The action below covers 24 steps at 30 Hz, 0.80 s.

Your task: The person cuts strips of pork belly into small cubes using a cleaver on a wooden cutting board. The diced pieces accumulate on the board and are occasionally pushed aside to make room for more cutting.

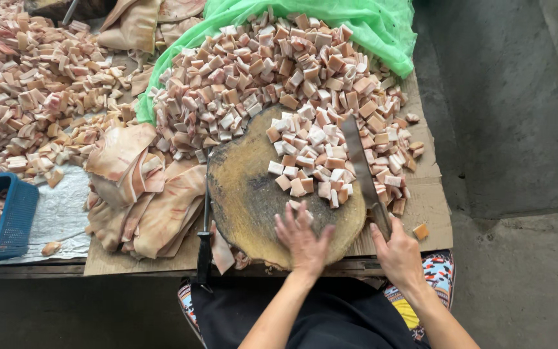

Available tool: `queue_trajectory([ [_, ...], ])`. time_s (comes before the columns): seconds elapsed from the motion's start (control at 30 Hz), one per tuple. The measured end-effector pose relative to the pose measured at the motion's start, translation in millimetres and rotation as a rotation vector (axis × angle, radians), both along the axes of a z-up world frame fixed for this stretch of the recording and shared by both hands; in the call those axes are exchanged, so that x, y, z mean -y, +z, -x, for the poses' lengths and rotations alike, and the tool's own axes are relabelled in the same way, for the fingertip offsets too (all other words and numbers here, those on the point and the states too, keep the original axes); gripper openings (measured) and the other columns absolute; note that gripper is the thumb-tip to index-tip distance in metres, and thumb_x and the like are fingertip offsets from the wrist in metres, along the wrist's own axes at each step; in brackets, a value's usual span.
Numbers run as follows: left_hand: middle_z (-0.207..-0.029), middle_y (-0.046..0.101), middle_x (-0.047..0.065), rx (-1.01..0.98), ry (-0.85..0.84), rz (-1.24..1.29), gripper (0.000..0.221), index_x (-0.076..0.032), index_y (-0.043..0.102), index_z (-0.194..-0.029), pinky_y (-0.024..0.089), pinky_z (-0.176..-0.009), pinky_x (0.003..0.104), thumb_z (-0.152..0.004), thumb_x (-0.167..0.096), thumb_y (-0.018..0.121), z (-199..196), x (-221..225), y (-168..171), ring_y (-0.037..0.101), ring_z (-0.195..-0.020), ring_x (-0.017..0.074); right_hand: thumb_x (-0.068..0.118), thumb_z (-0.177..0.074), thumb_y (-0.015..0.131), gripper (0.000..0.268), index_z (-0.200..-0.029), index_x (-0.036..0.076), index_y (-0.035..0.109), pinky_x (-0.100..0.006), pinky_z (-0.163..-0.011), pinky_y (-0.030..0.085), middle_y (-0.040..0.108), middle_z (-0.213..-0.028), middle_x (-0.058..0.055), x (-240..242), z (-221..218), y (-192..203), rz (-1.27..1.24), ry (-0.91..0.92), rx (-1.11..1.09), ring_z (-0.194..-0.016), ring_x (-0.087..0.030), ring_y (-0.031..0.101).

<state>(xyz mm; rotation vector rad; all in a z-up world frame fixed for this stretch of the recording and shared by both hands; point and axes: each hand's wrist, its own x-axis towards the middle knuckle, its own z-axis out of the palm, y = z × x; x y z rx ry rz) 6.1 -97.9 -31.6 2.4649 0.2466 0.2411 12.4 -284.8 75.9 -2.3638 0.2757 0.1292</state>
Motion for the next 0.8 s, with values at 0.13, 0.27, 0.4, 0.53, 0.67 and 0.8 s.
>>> queue_trajectory([
  [0.13, -0.165, -0.014, 0.016, -0.089, -0.016, -0.159, 0.122, -0.034, 0.004, -0.160, 0.000, -0.110, 0.083, -0.069, -0.066, 0.080, -53.6, 45.5, -20.6, -0.010, -0.149, 0.0564, 0.036, -0.098, 0.059, 0.042, -0.122, 0.003, 0.061, -0.051, -0.062, 0.055, 0.070, -0.067, -0.024, 13.7, -5.2, -12.5, 0.014, -0.082, -0.050, -0.063, -0.040, 0.073],
  [0.27, -0.167, -0.013, 0.016, -0.033, 0.047, -0.263, 0.116, -0.044, 0.012, -0.160, 0.006, -0.102, 0.089, -0.070, -0.065, 0.083, -119.1, 56.8, -33.0, -0.009, -0.147, 0.0614, 0.038, -0.097, 0.059, 0.046, -0.128, 0.004, 0.058, -0.051, -0.061, 0.055, 0.070, -0.064, -0.025, 16.5, -12.7, -24.6, 0.036, -0.121, -0.162, -0.063, -0.041, 0.072],
  [0.4, -0.166, -0.008, 0.011, 0.001, 0.096, -0.236, 0.098, -0.053, 0.027, -0.151, 0.009, -0.102, 0.091, -0.072, -0.056, 0.083, -175.0, 44.8, -42.7, -0.007, -0.146, 0.0622, 0.039, -0.096, 0.058, 0.050, -0.135, 0.007, 0.053, -0.052, -0.065, 0.056, 0.072, -0.069, -0.027, 12.3, -32.4, -37.3, -0.001, -0.109, -0.299, -0.067, -0.043, 0.074],
  [0.53, -0.175, -0.001, 0.005, 0.088, 0.216, -0.623, 0.082, -0.063, 0.035, -0.154, 0.019, -0.110, 0.085, -0.094, -0.018, 0.069, -258.9, 1.7, -53.4, -0.001, -0.152, 0.0595, 0.039, -0.094, 0.061, 0.050, -0.133, 0.008, 0.053, -0.054, -0.069, 0.055, 0.072, -0.083, -0.030, 6.5, -55.6, -53.5, -0.004, -0.062, -0.209, -0.082, -0.048, 0.071],
  [0.67, -0.173, 0.005, 0.000, 0.292, 0.100, -0.351, 0.073, -0.054, 0.035, -0.153, 0.032, -0.114, 0.076, -0.098, -0.014, 0.060, -359.7, -61.1, -54.2, -0.001, -0.149, 0.0616, 0.038, -0.094, 0.065, 0.049, -0.133, 0.011, 0.053, -0.053, -0.077, 0.056, 0.074, -0.087, -0.030, -7.9, -67.3, -79.6, 0.035, 0.043, -0.224, -0.089, -0.045, 0.072],
  [0.8, -0.169, 0.006, -0.002, -0.111, -0.050, -0.566, 0.089, -0.054, 0.027, -0.161, 0.017, -0.116, 0.069, -0.095, 0.001, 0.048, -431.9, -123.9, -31.2, -0.006, -0.151, 0.0544, 0.032, -0.079, 0.076, 0.060, -0.134, 0.016, 0.056, -0.048, -0.073, 0.060, 0.077, -0.098, -0.022, -17.1, -43.2, -105.2, 0.096, 0.142, -0.053, -0.083, -0.038, 0.076],
])
